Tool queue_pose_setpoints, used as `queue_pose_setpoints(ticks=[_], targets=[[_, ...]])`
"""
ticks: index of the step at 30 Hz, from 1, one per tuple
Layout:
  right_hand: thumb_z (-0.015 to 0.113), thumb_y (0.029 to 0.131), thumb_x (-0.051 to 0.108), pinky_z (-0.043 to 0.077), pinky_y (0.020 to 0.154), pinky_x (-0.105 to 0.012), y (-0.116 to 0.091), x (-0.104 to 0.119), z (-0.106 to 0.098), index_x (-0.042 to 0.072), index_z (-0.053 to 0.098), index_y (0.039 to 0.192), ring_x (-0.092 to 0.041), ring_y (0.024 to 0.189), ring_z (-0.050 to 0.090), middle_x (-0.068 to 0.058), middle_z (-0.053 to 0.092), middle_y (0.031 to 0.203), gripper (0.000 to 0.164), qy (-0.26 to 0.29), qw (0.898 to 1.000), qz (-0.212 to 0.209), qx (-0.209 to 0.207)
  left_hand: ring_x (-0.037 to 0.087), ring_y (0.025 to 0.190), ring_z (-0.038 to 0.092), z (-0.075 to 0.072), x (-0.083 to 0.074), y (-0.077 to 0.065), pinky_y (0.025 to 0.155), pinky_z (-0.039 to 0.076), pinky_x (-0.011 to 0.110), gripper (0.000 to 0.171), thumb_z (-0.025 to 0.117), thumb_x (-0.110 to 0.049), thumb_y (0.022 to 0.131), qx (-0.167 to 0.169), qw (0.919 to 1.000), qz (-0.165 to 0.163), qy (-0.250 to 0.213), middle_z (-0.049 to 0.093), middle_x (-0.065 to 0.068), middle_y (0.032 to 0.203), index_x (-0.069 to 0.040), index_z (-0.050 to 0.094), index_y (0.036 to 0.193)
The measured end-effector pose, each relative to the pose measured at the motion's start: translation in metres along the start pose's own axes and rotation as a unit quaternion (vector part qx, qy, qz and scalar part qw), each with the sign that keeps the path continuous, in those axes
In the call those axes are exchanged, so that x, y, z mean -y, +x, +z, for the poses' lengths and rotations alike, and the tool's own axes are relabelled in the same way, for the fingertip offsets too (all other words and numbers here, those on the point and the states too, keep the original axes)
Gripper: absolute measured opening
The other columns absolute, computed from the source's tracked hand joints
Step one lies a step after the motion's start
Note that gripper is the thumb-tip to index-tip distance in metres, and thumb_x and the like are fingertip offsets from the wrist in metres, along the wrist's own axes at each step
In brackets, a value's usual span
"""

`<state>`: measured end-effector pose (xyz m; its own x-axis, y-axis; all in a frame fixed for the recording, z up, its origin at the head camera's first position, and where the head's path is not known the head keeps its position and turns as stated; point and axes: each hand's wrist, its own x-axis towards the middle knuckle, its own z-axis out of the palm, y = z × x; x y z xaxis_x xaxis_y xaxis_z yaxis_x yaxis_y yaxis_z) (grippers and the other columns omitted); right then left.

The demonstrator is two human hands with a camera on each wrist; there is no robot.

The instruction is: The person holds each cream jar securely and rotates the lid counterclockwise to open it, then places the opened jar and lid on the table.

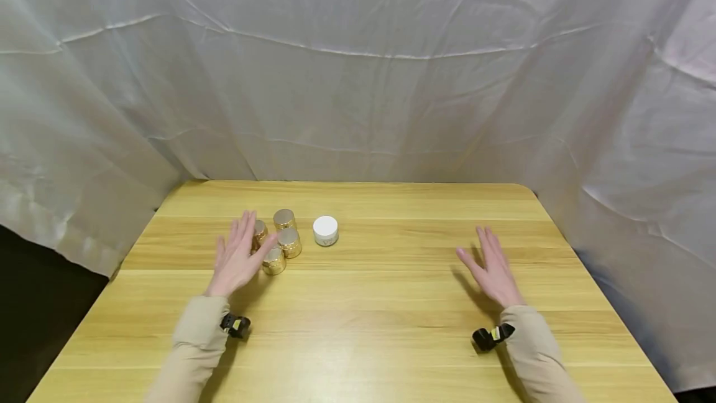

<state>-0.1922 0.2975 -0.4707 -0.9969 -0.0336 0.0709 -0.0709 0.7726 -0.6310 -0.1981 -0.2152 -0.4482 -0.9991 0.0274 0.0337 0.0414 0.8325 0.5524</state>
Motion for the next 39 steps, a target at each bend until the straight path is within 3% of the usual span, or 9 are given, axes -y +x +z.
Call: queue_pose_setpoints(ticks=[7, 11, 16, 21, 23, 30, 33, 36, 39], targets=[[0.045, 0.104, 0.048, 0.002, 0.123, -0.071, 0.002, 0.004, 0.008, 0.012, 0.005, 0.163, -0.047, 0.155, 0.002, -0.02, -0.002, 0.169, 0.081, 0.078, 0.997, 0.008, -0.012, 0.042, 0.157, -0.001, 0.012, -0.016, 0.004, 0.125, -0.003, 0.069, 0.086, 0.037, -0.059, 0.103, -0.02, 0.9988, 0.025, -0.037, 0.001, 0.016, 0.17, -0.007, 0.002, 0.162], [0.045, 0.105, 0.044, 0.008, 0.125, -0.068, 0.003, 0.009, 0.015, 0.011, 0.008, 0.163, -0.047, 0.154, 0.009, -0.022, 0.006, 0.169, 0.076, 0.132, 0.991, 0.004, -0.022, 0.042, 0.157, 0.004, 0.019, -0.026, 0.006, 0.127, 0.003, 0.065, 0.084, 0.043, -0.053, 0.104, -0.033, 0.9949, 0.049, -0.081, 0.006, 0.018, 0.17, -0.005, 0.005, 0.162], [0.043, 0.107, 0.04, 0.018, 0.125, -0.065, 0.003, 0.016, 0.027, 0.012, 0.013, 0.162, -0.047, 0.152, 0.021, -0.026, 0.016, 0.166, 0.069, 0.189, 0.981, 0.018, -0.031, 0.042, 0.156, 0.009, 0.03, -0.041, 0.005, 0.127, 0.01, 0.064, 0.084, 0.048, -0.051, 0.103, -0.032, 0.9886, 0.062, -0.133, 0.007, 0.015, 0.17, -0.011, 0.006, 0.163], [0.045, 0.107, 0.034, 0.022, 0.126, -0.059, 0.003, 0.024, 0.04, 0.009, 0.017, 0.161, -0.045, 0.151, 0.025, -0.026, 0.019, 0.165, 0.067, 0.257, 0.965, 0.022, -0.04, 0.044, 0.145, 0.039, 0.039, -0.055, 0.003, 0.116, 0.038, 0.062, 0.085, 0.053, -0.05, 0.101, -0.024, 0.9794, 0.059, -0.192, 0.009, 0.015, 0.17, -0.021, 0.003, 0.163], [0.046, 0.107, 0.033, 0.021, 0.127, -0.057, 0.003, 0.027, 0.045, 0.008, 0.018, 0.161, -0.043, 0.153, 0.023, -0.023, 0.019, 0.167, 0.066, 0.279, 0.959, 0.021, -0.043, 0.046, 0.141, 0.044, 0.043, -0.059, 0.003, 0.113, 0.042, 0.063, 0.085, 0.053, -0.051, 0.101, -0.02, 0.9762, 0.054, -0.209, 0.01, 0.014, 0.17, -0.024, 0.003, 0.163], [0.047, 0.107, 0.026, 0.022, 0.128, -0.05, 0.005, 0.032, 0.06, 0.005, 0.027, 0.158, -0.037, 0.152, 0.028, -0.02, 0.028, 0.164, 0.058, 0.328, 0.942, 0.007, -0.073, 0.042, 0.156, 0.013, 0.058, -0.075, 0.003, 0.122, 0.016, 0.07, 0.088, 0.055, -0.05, 0.1, 0.001, 0.9663, 0.034, -0.255, 0.002, 0.011, 0.171, -0.024, -0.001, 0.163], [0.047, 0.107, 0.023, 0.03, 0.125, -0.031, 0.005, 0.034, 0.064, 0.005, 0.031, 0.156, -0.036, 0.15, 0.032, -0.021, 0.032, 0.162, 0.055, 0.343, 0.936, 0.0, -0.082, 0.042, 0.156, 0.007, 0.065, -0.08, 0.004, 0.121, 0.011, 0.072, 0.092, 0.058, -0.047, 0.099, 0.0, 0.9618, 0.02, -0.273, 0.0, 0.012, 0.171, -0.021, -0.002, 0.163], [0.048, 0.107, 0.019, 0.035, 0.112, -0.009, 0.004, 0.036, 0.066, 0.004, 0.034, 0.155, -0.035, 0.148, 0.036, -0.022, 0.035, 0.16, 0.053, 0.356, 0.93, -0.007, -0.089, 0.042, 0.157, 0.005, 0.072, -0.084, 0.005, 0.122, 0.008, 0.072, 0.097, 0.062, -0.044, 0.097, -0.006, 0.9551, 0.009, -0.296, -0.001, 0.015, 0.171, -0.016, -0.003, 0.163], [0.049, 0.106, 0.018, 0.035, 0.103, 0.0, 0.003, 0.035, 0.068, 0.003, 0.037, 0.154, -0.036, 0.146, 0.038, -0.022, 0.037, 0.159, 0.051, 0.359, 0.928, -0.013, -0.096, 0.04, 0.157, 0.002, 0.079, -0.087, 0.006, 0.124, 0.006, 0.069, 0.103, 0.065, -0.045, 0.095, -0.001, 0.9497, -0.005, -0.313, -0.004, 0.016, 0.17, -0.014, -0.006, 0.162]])
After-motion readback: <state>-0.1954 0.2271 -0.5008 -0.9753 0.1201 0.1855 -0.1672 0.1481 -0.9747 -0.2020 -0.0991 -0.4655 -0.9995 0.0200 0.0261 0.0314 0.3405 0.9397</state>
